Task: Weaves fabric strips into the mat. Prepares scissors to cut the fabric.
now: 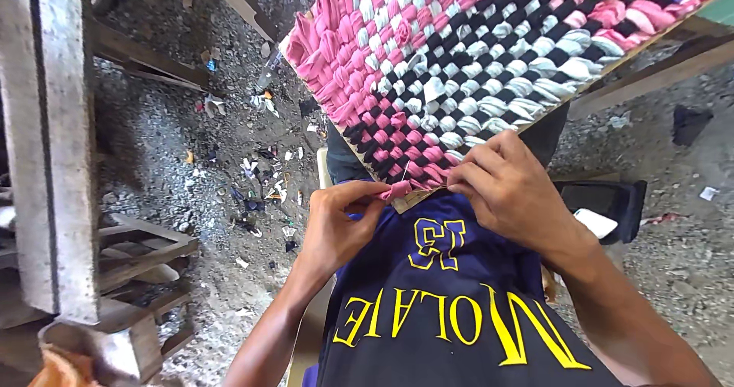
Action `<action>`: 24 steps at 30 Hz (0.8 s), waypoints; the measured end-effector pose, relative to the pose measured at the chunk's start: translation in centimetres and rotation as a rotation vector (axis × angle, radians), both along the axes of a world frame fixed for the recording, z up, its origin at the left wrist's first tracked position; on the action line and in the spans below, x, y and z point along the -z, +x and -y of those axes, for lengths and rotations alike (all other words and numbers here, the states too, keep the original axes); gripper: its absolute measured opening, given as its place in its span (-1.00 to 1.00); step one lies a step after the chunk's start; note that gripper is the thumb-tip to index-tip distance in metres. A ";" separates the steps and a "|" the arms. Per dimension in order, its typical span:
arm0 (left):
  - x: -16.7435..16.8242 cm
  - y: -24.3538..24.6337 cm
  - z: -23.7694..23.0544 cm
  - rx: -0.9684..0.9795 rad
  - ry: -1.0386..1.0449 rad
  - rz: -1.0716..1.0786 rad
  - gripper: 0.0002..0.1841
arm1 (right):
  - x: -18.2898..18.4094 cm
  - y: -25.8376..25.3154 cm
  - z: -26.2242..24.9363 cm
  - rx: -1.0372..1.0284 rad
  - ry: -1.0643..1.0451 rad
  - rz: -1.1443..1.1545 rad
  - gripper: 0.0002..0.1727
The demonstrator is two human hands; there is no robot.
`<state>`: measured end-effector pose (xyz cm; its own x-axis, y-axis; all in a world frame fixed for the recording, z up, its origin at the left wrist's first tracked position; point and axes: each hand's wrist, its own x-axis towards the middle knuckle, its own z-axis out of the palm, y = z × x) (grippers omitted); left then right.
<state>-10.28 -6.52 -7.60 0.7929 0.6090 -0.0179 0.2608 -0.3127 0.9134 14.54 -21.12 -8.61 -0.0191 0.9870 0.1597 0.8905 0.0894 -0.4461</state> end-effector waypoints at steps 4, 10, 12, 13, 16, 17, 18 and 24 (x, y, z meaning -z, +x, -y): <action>0.0 0.0 -0.3 0.029 -0.011 -0.003 -0.86 | 0.0 -0.7 1.5 -0.068 -0.092 -0.184 -0.74; 0.2 -0.4 -0.8 0.147 0.091 -0.010 -0.83 | -0.6 -2.6 2.9 -0.280 -0.210 -0.515 -0.71; 0.4 -0.7 -0.8 0.195 0.144 0.006 -0.83 | -1.1 -2.0 2.3 -0.222 -0.185 -0.522 -0.72; 0.5 -0.8 -0.7 0.207 0.161 0.011 -0.84 | -1.3 -1.7 1.6 -0.158 -0.134 -0.490 -0.73; 1.0 -0.8 -0.1 0.217 0.209 0.009 -0.82 | -1.0 -0.8 -2.1 -0.050 0.014 -0.327 -0.68; 1.0 -0.8 0.0 0.226 0.225 0.003 -0.82 | -0.5 -0.7 -3.5 -0.073 0.030 -0.255 -0.66; 0.9 -0.7 0.1 0.238 0.237 -0.004 -0.81 | 0.0 -0.7 -4.7 -0.121 0.031 -0.190 -0.67; 0.8 -0.8 0.0 0.269 0.272 -0.032 -0.78 | 0.9 0.2 -8.0 -0.394 0.087 -0.120 -0.78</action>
<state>-11.05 -6.53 -8.36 0.9269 0.3648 0.0883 0.1634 -0.6040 0.7801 14.77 -13.16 -9.50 -0.3688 0.8905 0.2664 0.7225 0.4550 -0.5206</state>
